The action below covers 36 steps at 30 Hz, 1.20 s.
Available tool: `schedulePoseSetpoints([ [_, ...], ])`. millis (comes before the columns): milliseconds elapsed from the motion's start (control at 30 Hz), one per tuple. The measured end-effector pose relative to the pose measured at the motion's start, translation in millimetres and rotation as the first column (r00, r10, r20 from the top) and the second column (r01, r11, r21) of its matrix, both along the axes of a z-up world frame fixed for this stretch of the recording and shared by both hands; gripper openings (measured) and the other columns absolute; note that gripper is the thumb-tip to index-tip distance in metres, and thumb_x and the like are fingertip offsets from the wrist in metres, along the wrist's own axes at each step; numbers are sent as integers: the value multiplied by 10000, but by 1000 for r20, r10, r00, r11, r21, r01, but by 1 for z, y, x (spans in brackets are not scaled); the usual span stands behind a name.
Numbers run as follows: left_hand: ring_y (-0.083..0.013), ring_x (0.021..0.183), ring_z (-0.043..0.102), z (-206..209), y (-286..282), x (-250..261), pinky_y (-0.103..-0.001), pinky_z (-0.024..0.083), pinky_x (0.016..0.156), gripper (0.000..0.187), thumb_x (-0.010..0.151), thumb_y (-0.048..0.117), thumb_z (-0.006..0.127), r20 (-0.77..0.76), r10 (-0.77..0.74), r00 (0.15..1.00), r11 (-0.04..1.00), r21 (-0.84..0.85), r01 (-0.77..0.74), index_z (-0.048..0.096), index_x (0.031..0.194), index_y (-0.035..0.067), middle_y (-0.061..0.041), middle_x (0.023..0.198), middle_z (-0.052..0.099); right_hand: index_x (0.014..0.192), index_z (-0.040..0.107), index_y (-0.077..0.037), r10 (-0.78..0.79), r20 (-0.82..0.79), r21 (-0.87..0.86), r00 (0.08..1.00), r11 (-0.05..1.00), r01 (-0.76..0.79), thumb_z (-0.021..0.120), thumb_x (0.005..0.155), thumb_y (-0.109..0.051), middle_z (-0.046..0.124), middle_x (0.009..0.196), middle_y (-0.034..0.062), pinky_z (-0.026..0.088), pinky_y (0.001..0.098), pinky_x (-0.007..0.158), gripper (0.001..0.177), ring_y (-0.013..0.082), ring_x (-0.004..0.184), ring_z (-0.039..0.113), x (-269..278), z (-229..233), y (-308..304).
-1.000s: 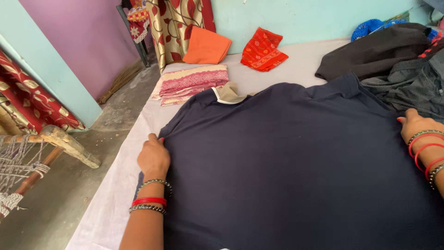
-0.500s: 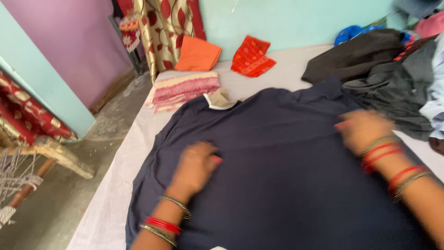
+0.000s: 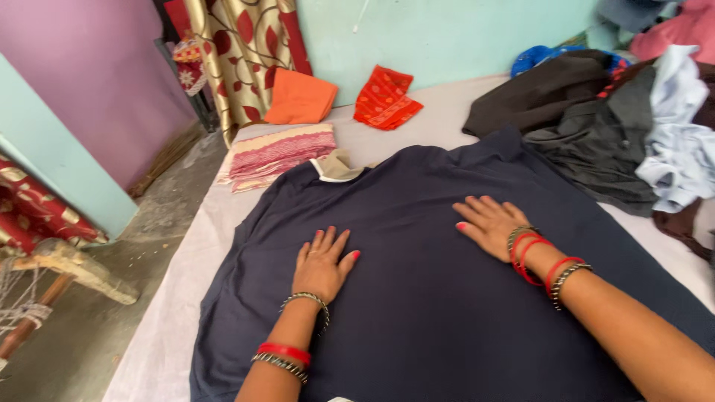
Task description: The person irons a patterned cloth and then a dark blue shirt on a bed. They smooth the fabric with their hands, use the iron to press the items, and fold the finished pieces. The person handles multiple garments from a pile on the bed.
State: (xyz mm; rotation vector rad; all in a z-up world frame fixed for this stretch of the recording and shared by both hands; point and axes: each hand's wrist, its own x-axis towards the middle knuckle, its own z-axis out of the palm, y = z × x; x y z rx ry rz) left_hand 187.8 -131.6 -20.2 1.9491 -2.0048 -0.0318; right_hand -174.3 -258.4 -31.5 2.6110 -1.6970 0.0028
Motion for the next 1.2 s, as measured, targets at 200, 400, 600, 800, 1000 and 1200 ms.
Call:
schedulePoseSetpoints([
  [200,-240,1554,187,-6,21,14,-479,170,1236,608,988,539,438,73,-54,996,995,89,47,375,1554,327,-28,1678,231,1611,208,-379,-323,4,-9,946,946,323,241,972,-665,157,1707,-34,145,543,1236,700,236,1569,131,-99,-7,0],
  [400,-272,1538,197,8,51,13,-565,199,1217,631,991,577,456,128,224,966,964,119,-239,344,1547,299,-56,1656,259,1580,265,-298,-658,102,-47,746,746,664,288,998,-611,219,1648,65,158,599,1162,661,289,1512,178,-112,32,55],
  [600,-332,1545,128,8,100,-85,-596,142,1208,730,906,611,579,34,-236,971,951,212,223,370,1528,290,-111,1664,200,1578,302,-255,-16,-104,-79,994,997,8,332,991,-580,341,1603,56,317,511,1144,672,246,1457,332,-42,5,148],
  [800,-283,1585,32,35,143,-124,-576,40,1253,678,981,585,467,10,-209,978,898,399,188,270,1591,364,-48,1714,90,1609,221,-291,-445,54,25,894,896,444,270,949,-721,149,1706,18,150,532,1240,789,245,1573,128,-106,10,138],
  [1000,-276,1589,-42,51,173,-142,-584,-2,1255,719,956,609,515,14,-158,987,850,511,128,249,1590,401,-36,1715,44,1621,209,-252,-595,126,35,794,802,596,245,952,-747,129,1705,83,109,522,1242,833,303,1566,98,-154,-7,145],
  [1200,-283,1580,36,46,197,-157,-583,1,1244,599,958,501,557,-119,-349,930,850,376,367,419,1530,390,-37,1695,161,1628,195,-182,-518,7,-51,855,854,518,258,1007,-695,170,1663,194,156,477,1218,809,367,1536,147,-158,-27,195],
])
